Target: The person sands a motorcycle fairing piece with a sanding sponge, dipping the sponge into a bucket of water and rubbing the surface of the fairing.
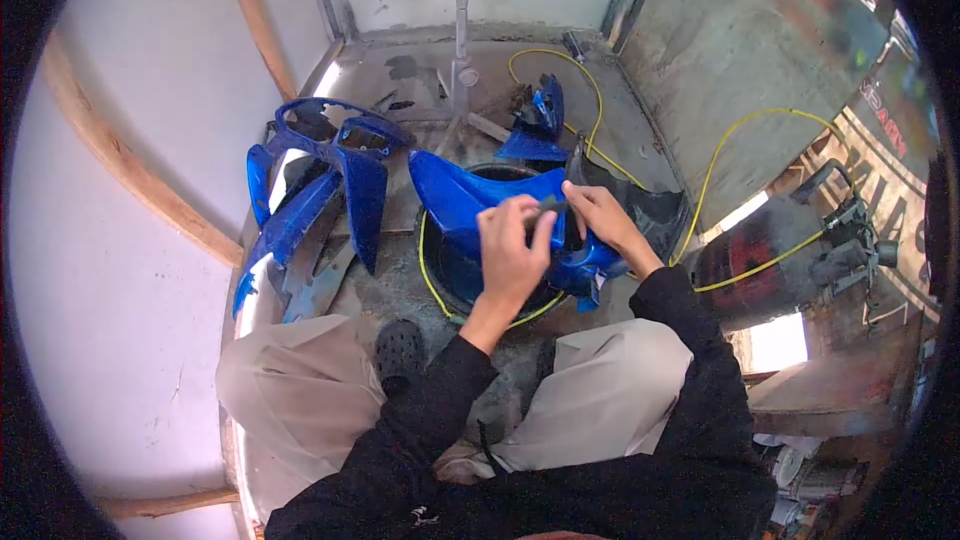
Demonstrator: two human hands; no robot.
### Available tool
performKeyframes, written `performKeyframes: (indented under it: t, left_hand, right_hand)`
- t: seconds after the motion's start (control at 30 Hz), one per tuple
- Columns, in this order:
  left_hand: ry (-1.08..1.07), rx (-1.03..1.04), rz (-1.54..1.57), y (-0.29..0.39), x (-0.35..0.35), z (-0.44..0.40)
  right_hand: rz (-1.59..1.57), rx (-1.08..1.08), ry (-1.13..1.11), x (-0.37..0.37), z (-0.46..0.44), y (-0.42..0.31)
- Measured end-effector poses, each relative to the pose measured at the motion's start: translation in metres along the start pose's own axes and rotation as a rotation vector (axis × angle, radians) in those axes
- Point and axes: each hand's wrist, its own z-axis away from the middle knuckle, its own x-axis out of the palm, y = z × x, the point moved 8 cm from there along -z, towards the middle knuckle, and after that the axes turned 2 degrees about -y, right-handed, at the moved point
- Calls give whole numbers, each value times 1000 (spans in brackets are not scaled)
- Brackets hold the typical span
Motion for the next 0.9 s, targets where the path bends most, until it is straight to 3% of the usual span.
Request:
performKeyframes:
  t: [0.1, 0.17, 0.27, 0.37, 0.4, 0.47, 0.57, 0.67, 0.7, 0.77, 0.87, 0.9]
  left_hand:
    - [-121, 57, -18, 4, 4, -12]
    - [-141, 206, -108, -3, 3, -39]
    - [-450, -52, -18, -39, 18, -93]
    - [-704, 225, -85, -36, 33, -130]
    - [-708, 224, -85, -39, 34, -141]
    - [-1001, 377, -162, -35, 51, -136]
    - [-1143, 400, -152, -24, 51, -136]
    - [-1090, 439, 73, -18, 37, -119]
    - [-1110, 439, 0, -22, 33, -104]
    - [-1077, 685, -23, -11, 23, -71]
    - [-909, 605, 124, -27, 6, -74]
    - [-896, 554, 33, -38, 11, -80]
  right_hand:
    - [21, -25, -4, -1, -4, 10]
    - [25, -9, -14, -1, -5, 7]
    - [28, 3, -26, -2, -10, 17]
    - [103, -3, -41, -4, -10, 15]
    - [101, 0, -41, -3, -9, 15]
    - [122, -31, -51, -2, -8, 10]
    - [136, 12, -56, -2, -7, 9]
    - [102, -13, -61, -4, -12, 16]
    - [99, -6, -53, -4, -10, 15]
    - [109, 48, -23, -4, -4, 8]
    - [215, -111, 86, 3, 7, -16]
    - [215, -95, 86, 5, 9, -12]
